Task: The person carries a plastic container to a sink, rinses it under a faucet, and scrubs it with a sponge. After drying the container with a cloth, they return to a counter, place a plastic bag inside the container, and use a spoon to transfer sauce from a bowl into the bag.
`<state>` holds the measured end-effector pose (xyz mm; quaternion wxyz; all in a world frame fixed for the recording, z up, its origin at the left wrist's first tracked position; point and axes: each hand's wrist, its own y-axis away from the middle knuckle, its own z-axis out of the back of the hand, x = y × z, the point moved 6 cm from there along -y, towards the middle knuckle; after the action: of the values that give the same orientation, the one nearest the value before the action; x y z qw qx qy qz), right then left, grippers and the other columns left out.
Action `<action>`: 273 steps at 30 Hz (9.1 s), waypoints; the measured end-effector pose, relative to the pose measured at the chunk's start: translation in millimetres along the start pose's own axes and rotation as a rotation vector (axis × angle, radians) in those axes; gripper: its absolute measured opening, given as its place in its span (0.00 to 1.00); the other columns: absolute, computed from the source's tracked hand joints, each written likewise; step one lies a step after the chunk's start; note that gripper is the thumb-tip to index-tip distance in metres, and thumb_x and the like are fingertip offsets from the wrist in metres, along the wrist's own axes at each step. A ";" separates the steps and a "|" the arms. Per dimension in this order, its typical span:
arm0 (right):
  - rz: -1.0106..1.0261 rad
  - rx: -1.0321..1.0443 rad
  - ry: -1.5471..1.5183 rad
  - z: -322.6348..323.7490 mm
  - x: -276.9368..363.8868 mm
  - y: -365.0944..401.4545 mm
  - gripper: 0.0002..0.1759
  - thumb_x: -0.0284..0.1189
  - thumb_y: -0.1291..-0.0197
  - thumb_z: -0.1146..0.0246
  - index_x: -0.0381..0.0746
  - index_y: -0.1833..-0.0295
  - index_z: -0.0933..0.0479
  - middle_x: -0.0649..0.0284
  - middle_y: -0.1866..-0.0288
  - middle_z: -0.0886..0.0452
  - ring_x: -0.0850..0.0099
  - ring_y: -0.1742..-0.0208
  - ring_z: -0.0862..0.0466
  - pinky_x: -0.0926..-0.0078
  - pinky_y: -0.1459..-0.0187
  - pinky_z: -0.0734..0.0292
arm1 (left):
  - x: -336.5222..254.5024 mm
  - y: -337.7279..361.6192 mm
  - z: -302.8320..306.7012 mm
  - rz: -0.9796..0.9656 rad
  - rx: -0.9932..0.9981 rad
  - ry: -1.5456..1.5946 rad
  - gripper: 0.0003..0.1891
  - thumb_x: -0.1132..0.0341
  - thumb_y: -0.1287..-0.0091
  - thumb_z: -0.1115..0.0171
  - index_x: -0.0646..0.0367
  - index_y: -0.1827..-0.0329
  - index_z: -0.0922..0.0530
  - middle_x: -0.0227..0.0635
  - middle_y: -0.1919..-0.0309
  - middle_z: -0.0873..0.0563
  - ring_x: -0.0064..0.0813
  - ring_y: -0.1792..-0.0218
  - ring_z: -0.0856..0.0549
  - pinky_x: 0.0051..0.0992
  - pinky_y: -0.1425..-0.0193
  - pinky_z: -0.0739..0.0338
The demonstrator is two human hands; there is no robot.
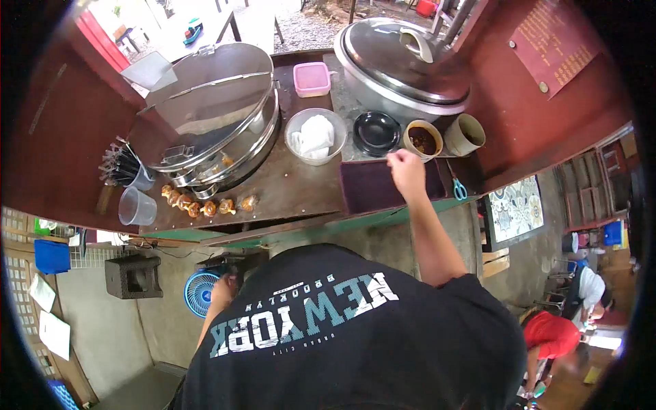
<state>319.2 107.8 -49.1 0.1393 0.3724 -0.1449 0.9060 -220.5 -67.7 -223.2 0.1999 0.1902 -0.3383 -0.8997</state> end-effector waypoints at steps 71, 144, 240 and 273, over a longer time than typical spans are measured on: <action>0.356 0.272 0.203 18.1 22.6 24.4 0.54 0.35 0.70 0.24 0.48 0.32 0.41 0.53 0.38 0.33 0.53 0.37 0.33 0.60 0.37 0.35 | -367.8 24.1 108.7 -1.141 -0.930 -0.157 0.04 0.68 0.43 0.38 0.51 0.66 0.19 0.32 0.62 0.23 0.37 0.56 0.22 0.34 0.55 0.23; -0.102 0.319 -0.873 -57.9 136.6 84.8 0.06 0.24 0.43 0.35 0.31 0.64 0.21 0.62 0.69 0.17 0.80 0.71 0.19 0.85 0.67 0.25 | -261.2 101.2 186.8 -1.271 -0.858 0.368 0.10 0.61 0.44 0.32 0.52 0.62 0.19 0.34 0.54 0.26 0.34 0.50 0.28 0.36 0.47 0.35; 0.582 0.102 -0.060 -44.1 139.2 90.5 0.12 0.18 0.56 0.39 0.37 0.65 0.31 0.55 0.66 0.30 0.51 0.62 0.24 0.57 0.63 0.28 | -289.0 128.3 121.6 -1.167 -1.088 0.157 0.19 0.84 0.56 0.43 0.56 0.60 0.23 0.41 0.62 0.26 0.43 0.63 0.24 0.33 0.60 0.25; 0.770 0.482 -0.632 -25.1 163.9 104.5 0.14 0.09 0.53 0.40 0.35 0.60 0.23 0.59 0.45 0.29 0.73 0.61 0.22 0.78 0.60 0.24 | -295.2 126.2 133.6 -0.947 0.428 1.012 0.24 0.61 0.32 0.42 0.51 0.34 0.34 0.33 0.46 0.25 0.19 0.45 0.26 0.24 0.45 0.27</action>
<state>153.6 44.7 34.4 -0.3413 0.5677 -0.0939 0.7432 -4.9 60.4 17.5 -0.1208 0.7442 -0.2542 -0.6057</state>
